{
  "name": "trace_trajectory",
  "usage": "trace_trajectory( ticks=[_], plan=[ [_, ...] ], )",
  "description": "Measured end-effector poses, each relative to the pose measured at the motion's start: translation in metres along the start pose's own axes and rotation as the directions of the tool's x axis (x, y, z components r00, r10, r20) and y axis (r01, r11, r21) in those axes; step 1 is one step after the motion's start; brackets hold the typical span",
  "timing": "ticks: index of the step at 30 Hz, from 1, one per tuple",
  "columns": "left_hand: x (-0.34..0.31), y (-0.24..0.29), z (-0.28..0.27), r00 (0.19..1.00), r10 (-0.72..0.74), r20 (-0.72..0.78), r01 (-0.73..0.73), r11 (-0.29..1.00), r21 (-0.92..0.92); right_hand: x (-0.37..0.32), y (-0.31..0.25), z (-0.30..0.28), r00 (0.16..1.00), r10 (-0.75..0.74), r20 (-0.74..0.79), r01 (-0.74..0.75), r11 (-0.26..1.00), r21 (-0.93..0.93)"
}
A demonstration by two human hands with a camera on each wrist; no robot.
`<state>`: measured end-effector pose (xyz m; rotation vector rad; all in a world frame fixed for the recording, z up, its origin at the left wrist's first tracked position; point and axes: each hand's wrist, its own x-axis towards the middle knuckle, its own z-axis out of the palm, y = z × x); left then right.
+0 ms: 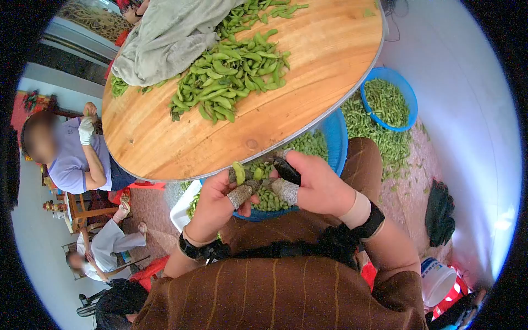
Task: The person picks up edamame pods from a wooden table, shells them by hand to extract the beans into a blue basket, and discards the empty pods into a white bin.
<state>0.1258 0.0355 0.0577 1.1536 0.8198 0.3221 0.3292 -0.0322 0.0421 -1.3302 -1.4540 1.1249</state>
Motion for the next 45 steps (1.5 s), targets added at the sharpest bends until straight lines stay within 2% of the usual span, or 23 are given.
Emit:
trace_trajectory(
  ticks=[1,5,7,9,12,14,16,22,25,26,27,28,29,31,33,34,35,36,37,38,39,41,45],
  plan=[
    [0.001,-0.003,0.000,0.999,0.048,-0.018,-0.048,0.999,0.002,-0.001,-0.002,0.000,0.996,0.082,0.033,-0.084,0.993,0.081],
    [0.004,-0.016,-0.001,0.982,0.178,-0.063,-0.174,0.982,0.071,-0.001,-0.010,0.001,0.990,0.093,0.108,-0.107,0.985,0.132],
    [0.005,-0.016,0.000,0.978,0.194,-0.078,-0.185,0.976,0.114,0.000,-0.018,-0.002,0.942,0.242,0.233,-0.283,0.946,0.160],
    [0.006,-0.016,0.002,0.973,0.213,-0.092,-0.197,0.968,0.155,-0.001,-0.011,0.002,0.951,0.216,0.220,-0.261,0.944,0.200],
    [0.008,-0.018,0.001,0.943,0.323,-0.073,-0.287,0.907,0.308,0.000,-0.015,0.001,0.951,0.225,0.214,-0.280,0.919,0.276],
    [0.010,-0.023,-0.001,0.901,0.432,-0.030,-0.347,0.762,0.547,-0.003,-0.019,-0.003,0.939,0.268,0.216,-0.326,0.892,0.312],
    [0.010,-0.017,0.003,0.924,0.368,-0.102,-0.275,0.826,0.492,0.000,-0.019,-0.002,0.924,0.280,0.260,-0.372,0.816,0.443],
    [0.007,-0.020,0.007,0.935,0.320,-0.152,-0.249,0.898,0.363,-0.005,-0.019,-0.004,0.913,0.267,0.309,-0.370,0.861,0.350],
    [0.006,-0.018,0.001,0.841,0.540,-0.021,-0.399,0.646,0.651,-0.003,-0.021,0.000,0.922,0.273,0.276,-0.371,0.829,0.419],
    [0.002,-0.015,-0.001,0.840,0.542,-0.032,-0.390,0.643,0.659,-0.002,-0.018,0.002,0.921,0.262,0.287,-0.367,0.829,0.421],
    [0.000,-0.010,0.000,0.950,0.295,-0.097,-0.250,0.912,0.324,-0.003,-0.013,0.002,0.918,0.229,0.323,-0.369,0.791,0.488],
    [-0.002,-0.007,0.002,0.998,0.027,-0.048,-0.030,0.997,-0.068,-0.003,-0.011,0.000,0.914,0.202,0.352,-0.376,0.747,0.548],
    [0.000,-0.004,-0.003,0.998,-0.049,0.048,0.062,0.952,-0.300,-0.005,-0.013,0.000,0.911,0.209,0.355,-0.383,0.746,0.545],
    [0.002,-0.008,-0.005,0.989,-0.072,0.129,0.122,0.887,-0.445,-0.003,-0.023,0.000,0.878,0.236,0.416,-0.467,0.609,0.641],
    [0.004,-0.011,-0.007,0.976,-0.075,0.205,0.180,0.807,-0.563,-0.003,-0.017,0.000,0.881,0.259,0.396,-0.463,0.649,0.604],
    [0.004,-0.015,-0.004,0.995,0.027,0.094,0.003,0.953,-0.304,-0.002,-0.015,0.000,0.882,0.286,0.374,-0.461,0.685,0.564],
    [0.005,-0.017,-0.003,0.988,0.156,0.020,-0.156,0.988,0.001,-0.001,-0.015,0.001,0.882,0.284,0.376,-0.461,0.684,0.565],
    [0.005,-0.018,-0.006,0.988,0.155,0.020,-0.155,0.988,0.001,-0.001,-0.015,0.002,0.873,0.304,0.382,-0.477,0.699,0.532],
    [0.005,-0.017,-0.010,0.948,0.312,0.056,-0.299,0.821,0.487,-0.002,-0.015,0.002,0.863,0.326,0.386,-0.493,0.713,0.500],
    [0.005,-0.017,-0.012,0.891,0.422,0.168,-0.356,0.421,0.834,-0.001,-0.016,0.002,0.863,0.327,0.385,-0.493,0.711,0.501],
    [0.005,-0.016,-0.011,0.892,0.418,0.171,-0.356,0.421,0.834,-0.001,-0.016,0.002,0.847,0.366,0.385,-0.521,0.713,0.468],
    [0.008,-0.014,-0.007,0.772,0.585,0.249,-0.370,0.096,0.924,0.002,-0.015,0.004,0.838,0.399,0.373,-0.538,0.722,0.435],
    [0.011,-0.019,-0.002,0.683,0.675,0.279,-0.360,-0.022,0.933,0.003,-0.013,0.007,0.847,0.421,0.324,-0.528,0.729,0.435]
  ],
)
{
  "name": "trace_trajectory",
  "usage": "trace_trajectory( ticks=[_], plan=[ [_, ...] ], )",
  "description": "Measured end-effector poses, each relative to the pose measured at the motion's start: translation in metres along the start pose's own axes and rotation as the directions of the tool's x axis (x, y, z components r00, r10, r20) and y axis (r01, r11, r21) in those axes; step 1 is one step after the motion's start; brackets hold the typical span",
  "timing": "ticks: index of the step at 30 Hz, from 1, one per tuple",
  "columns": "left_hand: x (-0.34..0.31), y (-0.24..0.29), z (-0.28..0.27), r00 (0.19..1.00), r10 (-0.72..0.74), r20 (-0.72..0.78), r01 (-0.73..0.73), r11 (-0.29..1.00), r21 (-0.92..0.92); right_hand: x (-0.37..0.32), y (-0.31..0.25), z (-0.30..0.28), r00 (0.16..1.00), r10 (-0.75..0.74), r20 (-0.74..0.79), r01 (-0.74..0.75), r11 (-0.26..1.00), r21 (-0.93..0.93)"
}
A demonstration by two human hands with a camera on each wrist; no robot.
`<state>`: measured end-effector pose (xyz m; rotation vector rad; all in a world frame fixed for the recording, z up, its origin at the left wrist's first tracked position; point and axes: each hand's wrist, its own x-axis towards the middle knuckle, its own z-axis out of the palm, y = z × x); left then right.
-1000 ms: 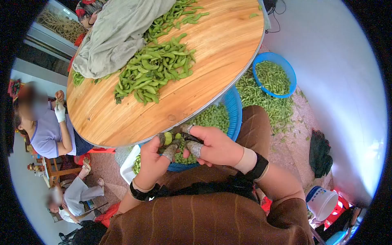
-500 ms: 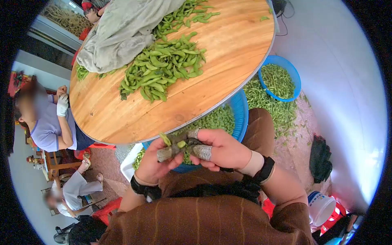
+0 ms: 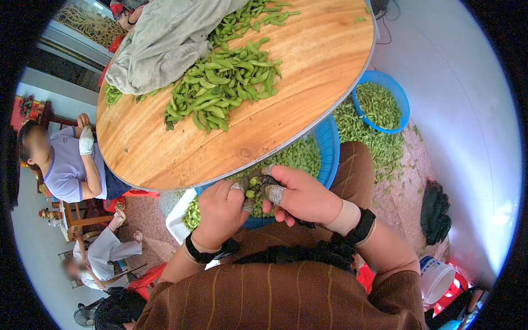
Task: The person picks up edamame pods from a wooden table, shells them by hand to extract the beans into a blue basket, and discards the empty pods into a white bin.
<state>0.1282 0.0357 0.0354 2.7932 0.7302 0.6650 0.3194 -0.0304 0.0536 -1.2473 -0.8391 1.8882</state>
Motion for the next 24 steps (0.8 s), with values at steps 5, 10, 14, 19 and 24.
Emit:
trace_trajectory(
  ticks=[5,10,14,19,24],
  plan=[
    [-0.009,0.000,0.011,0.904,-0.349,0.246,0.425,0.668,-0.611,-0.001,0.004,0.000,0.999,-0.054,-0.010,0.054,0.999,0.009],
    [-0.012,-0.010,0.010,0.627,-0.285,0.725,0.617,-0.386,-0.686,0.001,0.019,-0.002,0.996,-0.081,0.021,0.083,0.992,-0.095],
    [-0.020,-0.020,0.007,0.665,-0.072,0.743,0.470,-0.733,-0.491,-0.001,0.034,-0.004,0.996,-0.064,0.068,0.070,0.992,-0.102],
    [-0.019,-0.006,0.010,0.669,-0.336,0.662,0.647,-0.175,-0.742,0.004,0.033,-0.007,0.992,-0.114,-0.060,0.111,0.993,-0.039],
    [-0.021,-0.003,0.018,0.873,-0.293,0.389,0.486,0.463,-0.742,0.012,0.028,-0.006,0.989,-0.117,-0.095,0.110,0.991,-0.081]
  ],
)
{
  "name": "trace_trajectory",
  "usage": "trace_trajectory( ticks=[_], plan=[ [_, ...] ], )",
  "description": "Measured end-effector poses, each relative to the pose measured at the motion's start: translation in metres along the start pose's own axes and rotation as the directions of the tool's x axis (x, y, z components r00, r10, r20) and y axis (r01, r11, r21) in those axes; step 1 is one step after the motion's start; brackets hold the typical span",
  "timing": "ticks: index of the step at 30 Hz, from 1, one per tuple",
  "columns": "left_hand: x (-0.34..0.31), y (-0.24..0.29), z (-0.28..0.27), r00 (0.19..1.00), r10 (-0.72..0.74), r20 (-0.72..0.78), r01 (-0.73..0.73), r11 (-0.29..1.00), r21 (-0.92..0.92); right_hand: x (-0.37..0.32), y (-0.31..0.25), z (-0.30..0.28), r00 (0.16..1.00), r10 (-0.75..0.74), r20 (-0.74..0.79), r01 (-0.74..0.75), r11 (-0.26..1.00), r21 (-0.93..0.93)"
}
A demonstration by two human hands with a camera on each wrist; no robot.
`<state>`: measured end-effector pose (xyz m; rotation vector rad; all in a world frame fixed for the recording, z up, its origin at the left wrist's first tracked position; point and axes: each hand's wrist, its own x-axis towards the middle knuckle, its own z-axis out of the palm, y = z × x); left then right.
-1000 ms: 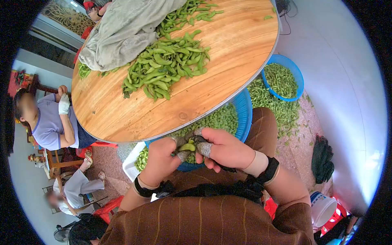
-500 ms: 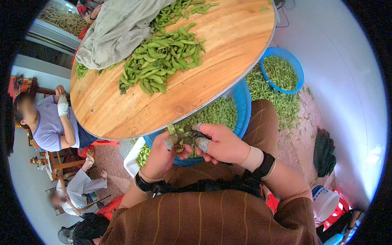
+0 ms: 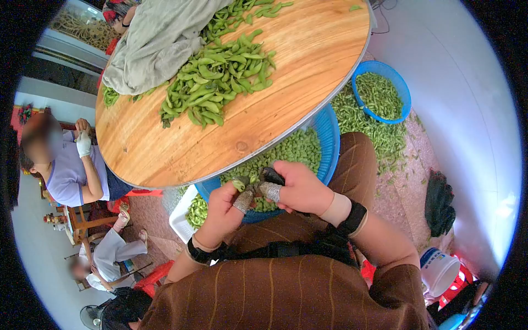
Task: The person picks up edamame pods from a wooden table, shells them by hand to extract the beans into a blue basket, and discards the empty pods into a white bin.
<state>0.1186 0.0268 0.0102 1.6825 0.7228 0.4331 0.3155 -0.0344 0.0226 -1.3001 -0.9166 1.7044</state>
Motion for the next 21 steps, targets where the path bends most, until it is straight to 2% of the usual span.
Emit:
trace_trajectory(
  ticks=[2,3,4,5,6,8,9,11,12,13,14,15,17,18,20,21],
  plan=[
    [-0.002,0.006,0.000,0.980,-0.191,0.048,0.196,0.973,-0.123,0.001,0.002,0.001,1.000,-0.023,0.006,0.023,0.994,-0.108],
    [0.000,0.008,-0.002,0.980,-0.192,0.047,0.197,0.973,-0.124,0.001,0.001,0.002,1.000,-0.022,0.007,0.023,0.994,-0.108],
    [0.002,0.010,-0.005,0.921,-0.367,0.133,0.389,0.829,-0.401,0.001,0.001,0.004,0.997,-0.047,0.059,0.051,0.996,-0.079],
    [0.003,0.010,-0.006,0.829,-0.492,0.266,0.538,0.573,-0.618,0.000,0.001,0.005,0.991,-0.072,0.110,0.078,0.996,-0.047],
    [0.002,0.010,-0.006,0.828,-0.494,0.265,0.539,0.571,-0.618,-0.001,0.001,0.005,0.991,-0.070,0.111,0.076,0.996,-0.046],
    [0.002,0.009,-0.005,0.774,-0.523,0.358,0.539,0.248,-0.805,-0.002,0.000,0.002,0.983,-0.066,0.171,0.066,0.998,0.007],
    [0.002,0.006,-0.007,0.774,-0.523,0.358,0.539,0.248,-0.805,-0.003,0.001,0.001,0.983,-0.066,0.171,0.066,0.998,0.007],
    [0.001,0.001,-0.013,0.848,-0.403,0.345,0.495,0.367,-0.788,-0.006,0.004,-0.002,0.979,-0.060,0.195,0.074,0.995,-0.068],
    [0.000,0.001,-0.012,0.848,-0.404,0.343,0.494,0.367,-0.788,-0.004,0.010,-0.007,0.979,-0.059,0.196,0.074,0.995,-0.068],
    [-0.001,0.002,-0.010,0.853,-0.464,0.240,0.497,0.582,-0.643,0.001,0.022,-0.014,0.973,-0.186,0.135,0.217,0.940,-0.264],
    [-0.002,0.003,-0.009,0.862,-0.492,0.123,0.491,0.750,-0.443,0.005,0.027,-0.017,0.941,-0.322,0.100,0.331,0.826,-0.456],
    [-0.001,0.004,-0.009,0.862,-0.492,0.120,0.490,0.750,-0.445,0.004,0.023,-0.017,0.941,-0.322,0.103,0.333,0.825,-0.456],
    [0.000,0.006,-0.008,0.905,-0.397,0.155,0.420,0.892,-0.165,0.001,0.012,-0.014,0.940,-0.338,-0.036,0.274,0.815,-0.510],
    [0.000,0.003,-0.007,0.904,-0.398,0.158,0.422,0.892,-0.165,0.005,0.017,-0.012,0.905,-0.424,-0.025,0.344,0.767,-0.542],
    [0.000,-0.002,-0.005,0.928,-0.297,0.225,0.340,0.923,-0.180,0.008,0.023,-0.010,0.912,-0.410,-0.014,0.325,0.742,-0.587],
    [-0.001,0.001,-0.005,0.933,-0.291,0.211,0.331,0.926,-0.183,0.011,0.023,-0.009,0.918,-0.398,0.002,0.310,0.712,-0.631]
  ],
)
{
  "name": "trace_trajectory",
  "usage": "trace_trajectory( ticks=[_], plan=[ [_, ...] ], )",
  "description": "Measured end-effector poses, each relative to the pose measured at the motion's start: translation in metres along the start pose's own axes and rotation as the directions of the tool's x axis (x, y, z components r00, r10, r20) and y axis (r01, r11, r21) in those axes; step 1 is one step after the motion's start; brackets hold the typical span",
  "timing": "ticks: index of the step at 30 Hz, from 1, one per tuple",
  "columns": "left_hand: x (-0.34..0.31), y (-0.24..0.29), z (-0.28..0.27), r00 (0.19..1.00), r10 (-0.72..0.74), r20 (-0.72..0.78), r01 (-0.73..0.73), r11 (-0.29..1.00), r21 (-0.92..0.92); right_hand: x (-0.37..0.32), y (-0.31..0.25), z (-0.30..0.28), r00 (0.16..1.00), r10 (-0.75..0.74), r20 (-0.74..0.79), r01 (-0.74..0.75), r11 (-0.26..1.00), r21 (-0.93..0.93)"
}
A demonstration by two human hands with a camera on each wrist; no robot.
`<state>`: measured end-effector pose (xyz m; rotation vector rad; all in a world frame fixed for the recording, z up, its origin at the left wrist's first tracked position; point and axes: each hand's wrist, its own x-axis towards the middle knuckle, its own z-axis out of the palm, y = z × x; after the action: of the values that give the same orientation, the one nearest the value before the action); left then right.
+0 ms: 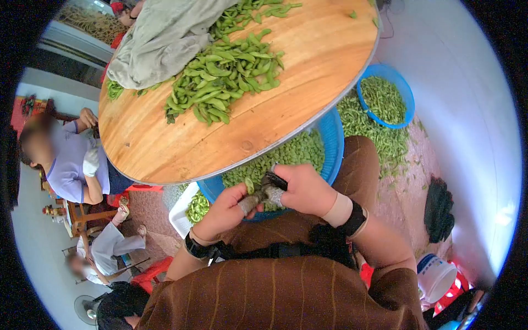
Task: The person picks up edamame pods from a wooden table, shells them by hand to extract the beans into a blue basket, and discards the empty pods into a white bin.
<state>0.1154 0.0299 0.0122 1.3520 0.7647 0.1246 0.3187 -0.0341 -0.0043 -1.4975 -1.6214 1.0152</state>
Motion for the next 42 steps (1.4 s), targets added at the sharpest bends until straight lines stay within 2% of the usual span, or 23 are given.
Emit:
trace_trajectory(
  ticks=[4,6,8,10,12,14,15,17,19,20,22,23,24,25,26,30,32,33,35,37,38,40,42],
  plan=[
    [-0.005,0.002,0.002,0.999,-0.049,-0.023,0.047,0.997,-0.067,0.002,0.001,0.001,1.000,0.006,-0.022,-0.008,0.997,-0.077],
    [-0.005,-0.006,-0.001,0.997,-0.042,-0.059,0.039,0.998,-0.058,0.002,0.002,0.002,0.984,-0.110,-0.140,0.064,0.953,-0.297],
    [-0.002,-0.021,-0.004,0.986,0.132,-0.104,-0.107,0.971,0.216,0.004,-0.018,-0.001,0.976,-0.150,-0.158,0.098,0.950,-0.296],
    [-0.001,-0.015,0.000,0.987,0.092,-0.129,-0.067,0.981,0.184,0.004,-0.028,-0.004,0.967,-0.192,-0.167,0.136,0.945,-0.298],
    [-0.001,-0.009,0.001,0.987,0.052,-0.151,-0.028,0.987,0.156,0.005,-0.028,-0.005,0.995,-0.096,-0.035,0.088,0.979,-0.186],
    [-0.002,-0.005,0.001,0.982,0.090,-0.168,-0.070,0.990,0.125,0.005,-0.023,0.000,0.994,-0.105,-0.006,0.103,0.979,-0.177],
    [-0.001,-0.004,0.001,0.978,0.106,-0.179,-0.085,0.989,0.117,0.004,-0.023,0.001,0.999,-0.043,-0.008,0.042,0.997,-0.072],
    [-0.002,-0.001,0.001,0.990,0.103,-0.101,-0.096,0.993,0.069,0.004,-0.026,0.001,1.000,0.014,0.009,-0.014,1.000,0.015],
    [-0.006,0.001,0.001,0.985,0.159,-0.066,-0.154,0.985,0.080,0.003,-0.028,0.001,0.929,0.338,0.151,-0.369,0.865,0.340],
    [-0.009,0.002,0.000,0.980,0.199,-0.021,-0.196,0.976,0.098,0.002,-0.024,0.003,0.931,0.332,0.151,-0.364,0.872,0.328],
    [-0.010,-0.005,-0.002,0.979,0.204,0.012,-0.204,0.968,0.143,0.001,-0.011,0.007,0.986,0.148,0.078,-0.156,0.982,0.109],
    [-0.010,-0.009,-0.003,0.979,0.195,0.054,-0.202,0.960,0.193,-0.002,-0.009,0.009,0.986,0.143,0.080,-0.151,0.984,0.097],
    [-0.012,-0.013,-0.001,0.977,0.207,0.048,-0.212,0.958,0.192,-0.002,-0.009,0.010,0.998,0.040,0.047,-0.030,0.983,-0.182],
    [-0.014,-0.018,0.000,0.982,0.187,-0.006,-0.187,0.982,-0.001,-0.001,-0.010,0.010,0.996,-0.074,0.040,0.084,0.890,-0.447],
    [-0.017,-0.020,-0.001,0.986,0.160,-0.049,-0.166,0.967,-0.193,0.000,-0.014,0.007,0.996,-0.085,0.036,0.093,0.886,-0.455],
    [-0.037,-0.028,-0.016,0.968,0.175,-0.179,-0.196,0.974,-0.110,0.010,-0.066,-0.024,0.987,-0.159,0.000,0.143,0.890,-0.434],
    [-0.054,-0.025,-0.032,0.928,0.127,-0.352,-0.049,0.974,0.222,0.034,-0.083,-0.039,0.985,-0.164,-0.050,0.126,0.891,-0.436],
    [-0.060,-0.031,-0.040,0.925,0.137,-0.355,-0.063,0.975,0.212,0.050,-0.087,-0.045,0.959,-0.254,-0.125,0.171,0.871,-0.461],
    [-0.078,-0.053,-0.057,0.734,0.352,-0.581,0.041,0.830,0.556,0.088,-0.095,-0.054,0.917,-0.353,-0.184,0.224,0.840,-0.495],
    [-0.098,-0.087,-0.080,0.706,0.305,-0.640,0.281,0.708,0.648,0.121,-0.100,-0.058,0.839,-0.474,-0.268,0.217,0.743,-0.633],
    [-0.108,-0.097,-0.086,0.701,0.307,-0.644,0.278,0.713,0.643,0.134,-0.096,-0.058,0.838,-0.479,-0.261,0.223,0.737,-0.638],
    [-0.122,-0.099,-0.090,0.607,0.057,-0.792,0.679,0.481,0.555,0.151,-0.085,-0.058,0.878,-0.439,-0.190,0.139,0.614,-0.777],
    [-0.130,-0.082,-0.097,0.640,0.165,-0.751,0.600,0.503,0.622,0.154,-0.083,-0.059,0.871,-0.449,-0.201,0.139,0.618,-0.774]
  ],
)
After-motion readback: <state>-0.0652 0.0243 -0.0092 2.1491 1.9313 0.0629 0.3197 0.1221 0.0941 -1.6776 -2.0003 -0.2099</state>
